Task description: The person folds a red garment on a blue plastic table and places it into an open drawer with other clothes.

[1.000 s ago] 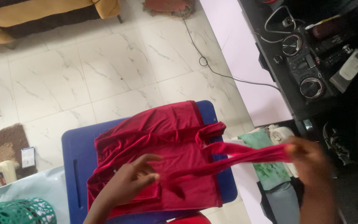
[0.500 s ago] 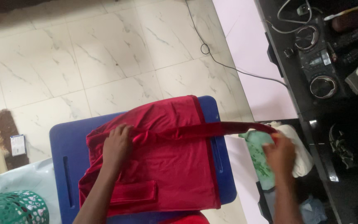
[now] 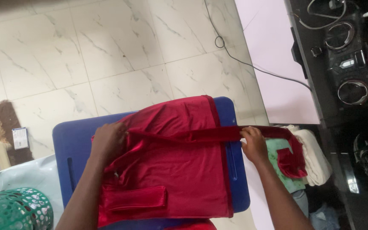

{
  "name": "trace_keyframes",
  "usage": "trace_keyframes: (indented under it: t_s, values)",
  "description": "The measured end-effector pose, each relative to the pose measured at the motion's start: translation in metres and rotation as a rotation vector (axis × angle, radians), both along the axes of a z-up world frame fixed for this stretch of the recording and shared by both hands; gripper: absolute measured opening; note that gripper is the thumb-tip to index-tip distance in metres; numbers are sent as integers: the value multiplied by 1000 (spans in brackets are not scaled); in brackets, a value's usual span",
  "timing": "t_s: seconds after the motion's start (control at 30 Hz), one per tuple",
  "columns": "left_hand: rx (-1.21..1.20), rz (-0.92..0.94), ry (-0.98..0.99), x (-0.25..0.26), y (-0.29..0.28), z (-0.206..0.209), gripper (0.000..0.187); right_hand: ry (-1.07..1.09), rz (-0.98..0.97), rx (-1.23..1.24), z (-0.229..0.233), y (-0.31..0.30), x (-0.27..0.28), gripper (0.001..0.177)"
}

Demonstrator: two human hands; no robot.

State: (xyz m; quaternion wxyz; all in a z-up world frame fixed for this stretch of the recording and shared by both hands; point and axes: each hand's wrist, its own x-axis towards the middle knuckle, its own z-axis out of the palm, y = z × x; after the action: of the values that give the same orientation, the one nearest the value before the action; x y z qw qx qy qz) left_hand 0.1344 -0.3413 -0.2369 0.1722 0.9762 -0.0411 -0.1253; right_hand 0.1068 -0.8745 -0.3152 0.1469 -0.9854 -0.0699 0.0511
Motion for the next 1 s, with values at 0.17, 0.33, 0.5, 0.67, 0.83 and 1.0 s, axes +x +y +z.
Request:
trace_keyframes:
  t_s: [0.17,0.33,0.5,0.67,0.83,1.0]
  values:
    - [-82,107,249,5,15,9,25,71,120,212,-36,-44,5,21]
    - [-66,241,435,6,30,5,33,944,-412,873,-15,-111,20,19]
    - [-28,230,381,6,33,-5,33,825,-642,649,38,-98,48,34]
    - [116,123,234,7,22,-1,28,499,-511,540,25,-76,75,33]
    - [195,145,-128,-11,10,5,23,20,-489,276,6,-38,55,33]
    - [136,133,-363,-56,-25,-26,37,482,-855,227,-14,-6,-11,54]
